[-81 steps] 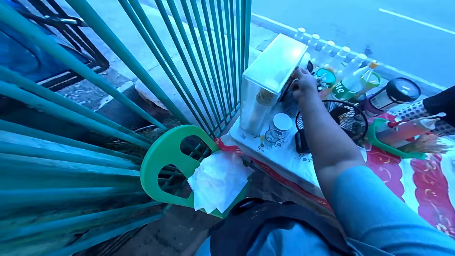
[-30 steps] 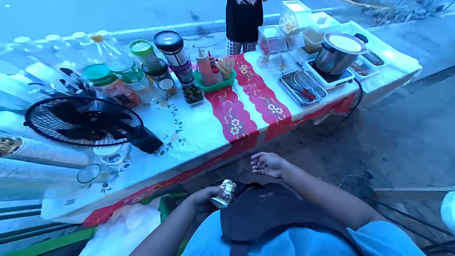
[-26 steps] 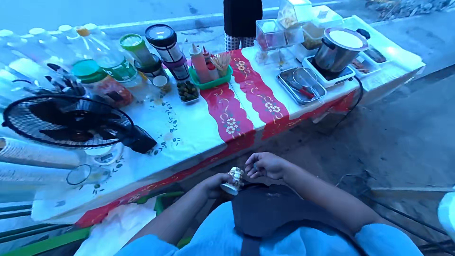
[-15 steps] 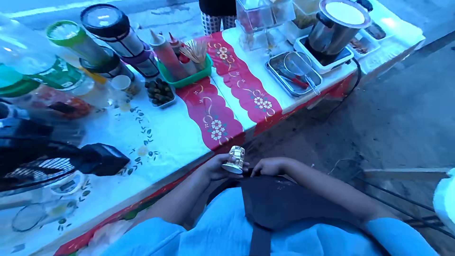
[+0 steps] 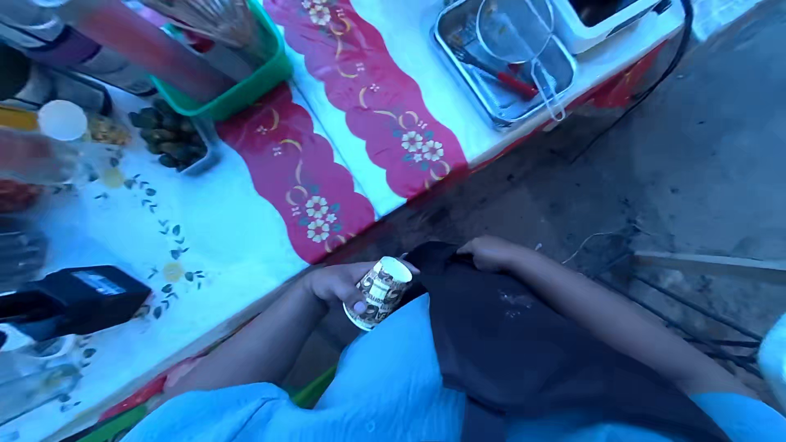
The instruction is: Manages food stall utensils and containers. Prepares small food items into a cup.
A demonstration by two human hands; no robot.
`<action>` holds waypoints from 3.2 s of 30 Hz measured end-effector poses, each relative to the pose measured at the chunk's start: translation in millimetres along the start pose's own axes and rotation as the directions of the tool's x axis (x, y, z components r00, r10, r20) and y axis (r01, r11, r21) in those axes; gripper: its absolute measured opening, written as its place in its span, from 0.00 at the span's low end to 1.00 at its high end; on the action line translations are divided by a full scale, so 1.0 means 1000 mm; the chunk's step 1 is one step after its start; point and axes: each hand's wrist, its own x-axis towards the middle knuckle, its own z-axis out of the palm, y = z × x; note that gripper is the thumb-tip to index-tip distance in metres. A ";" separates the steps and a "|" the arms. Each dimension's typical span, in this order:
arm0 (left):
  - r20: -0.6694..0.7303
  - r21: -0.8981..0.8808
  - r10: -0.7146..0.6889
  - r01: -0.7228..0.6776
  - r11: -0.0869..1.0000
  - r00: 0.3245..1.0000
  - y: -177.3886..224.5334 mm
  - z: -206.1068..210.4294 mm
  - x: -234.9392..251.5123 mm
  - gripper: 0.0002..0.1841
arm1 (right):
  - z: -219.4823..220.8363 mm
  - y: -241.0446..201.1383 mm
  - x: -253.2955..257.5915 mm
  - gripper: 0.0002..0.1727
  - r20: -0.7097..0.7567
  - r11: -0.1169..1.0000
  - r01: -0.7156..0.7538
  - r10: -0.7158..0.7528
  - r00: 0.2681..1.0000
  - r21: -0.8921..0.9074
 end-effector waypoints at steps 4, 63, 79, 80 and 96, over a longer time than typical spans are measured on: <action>0.063 0.039 0.055 -0.057 0.998 0.997 0.014 0.022 0.076 0.47 | -0.034 0.047 -0.035 0.25 -0.116 0.994 0.005 -0.017 0.993 -0.108; -0.946 -0.314 -0.323 0.194 0.929 0.017 0.249 -0.109 0.457 0.23 | -0.413 0.266 -0.080 0.23 -0.383 0.923 0.374 -0.380 0.842 -0.094; -0.993 0.105 0.092 0.190 0.976 0.075 0.218 0.068 0.357 0.58 | -0.395 0.216 -0.031 0.28 -0.235 0.875 0.334 -0.427 0.873 -0.350; -0.987 0.154 0.138 0.234 0.960 0.083 0.219 0.072 0.354 0.60 | -0.395 0.211 -0.039 0.30 -0.233 0.856 0.399 -0.483 0.844 -0.330; -0.681 0.722 0.587 0.264 0.639 0.438 0.359 0.091 0.454 0.52 | -0.545 0.166 -0.219 0.10 -0.203 0.435 0.748 -0.781 0.591 0.501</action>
